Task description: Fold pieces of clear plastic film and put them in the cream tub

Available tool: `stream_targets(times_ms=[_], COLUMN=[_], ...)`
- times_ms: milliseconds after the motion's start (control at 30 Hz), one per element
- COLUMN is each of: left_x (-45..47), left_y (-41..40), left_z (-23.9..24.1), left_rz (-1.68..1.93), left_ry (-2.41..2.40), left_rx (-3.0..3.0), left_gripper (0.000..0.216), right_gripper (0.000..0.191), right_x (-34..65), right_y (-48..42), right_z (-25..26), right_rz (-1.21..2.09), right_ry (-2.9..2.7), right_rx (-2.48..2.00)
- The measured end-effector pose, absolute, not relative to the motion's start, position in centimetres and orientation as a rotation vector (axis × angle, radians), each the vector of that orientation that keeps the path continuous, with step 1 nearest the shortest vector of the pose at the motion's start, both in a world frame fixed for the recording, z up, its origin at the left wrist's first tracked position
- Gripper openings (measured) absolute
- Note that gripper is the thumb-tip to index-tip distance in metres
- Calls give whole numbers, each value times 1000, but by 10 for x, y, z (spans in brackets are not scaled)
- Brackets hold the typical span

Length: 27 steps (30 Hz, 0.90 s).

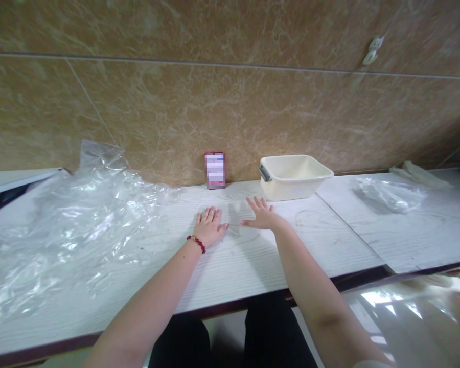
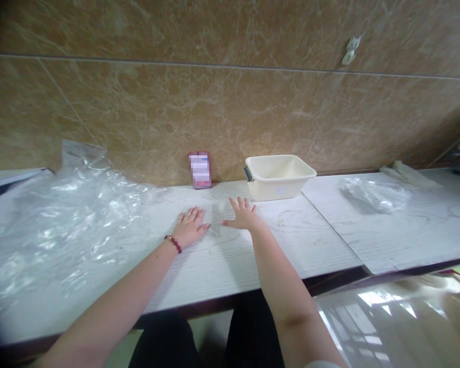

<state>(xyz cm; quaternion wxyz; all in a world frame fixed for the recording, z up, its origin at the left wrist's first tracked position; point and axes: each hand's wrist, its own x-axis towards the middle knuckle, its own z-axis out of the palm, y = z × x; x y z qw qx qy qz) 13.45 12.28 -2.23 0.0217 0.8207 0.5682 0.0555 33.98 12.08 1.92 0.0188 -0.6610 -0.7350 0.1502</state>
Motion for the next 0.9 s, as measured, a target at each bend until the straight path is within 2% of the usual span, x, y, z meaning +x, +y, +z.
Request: stream_targets(times_ms=[167,233,300,400,467,533,900], left_x=[135,135,135,134,134,134,132], left_y=[122,122,122,122,123,123,124], left_z=[-20,-20,-20,-21,-22,-22,-23], left_rz=[123,124,143,168,170,167,227], left_ry=[1755,1748,1734,1727,1728,1727,1683], left_rx=[2537,2537,2541,2543,2536,2529,2506], left_gripper=[81,86,89,89,84,77,70], right_gripper=[101,97,81,48,28,17,16], right_x=[332,330,329,328,326,323,321], right_y=[115,112,110,108,107,106,86], right_z=[19,22,25,27,27,29,40], right_rz=[588,615,595,501,434,377,-199], right_ry=[-2443,-2540,-2602,-2630,-2640,-2656,-2879], right_rx=[-1892,-1743,-1593,-1431,-1370,-1362,-1057])
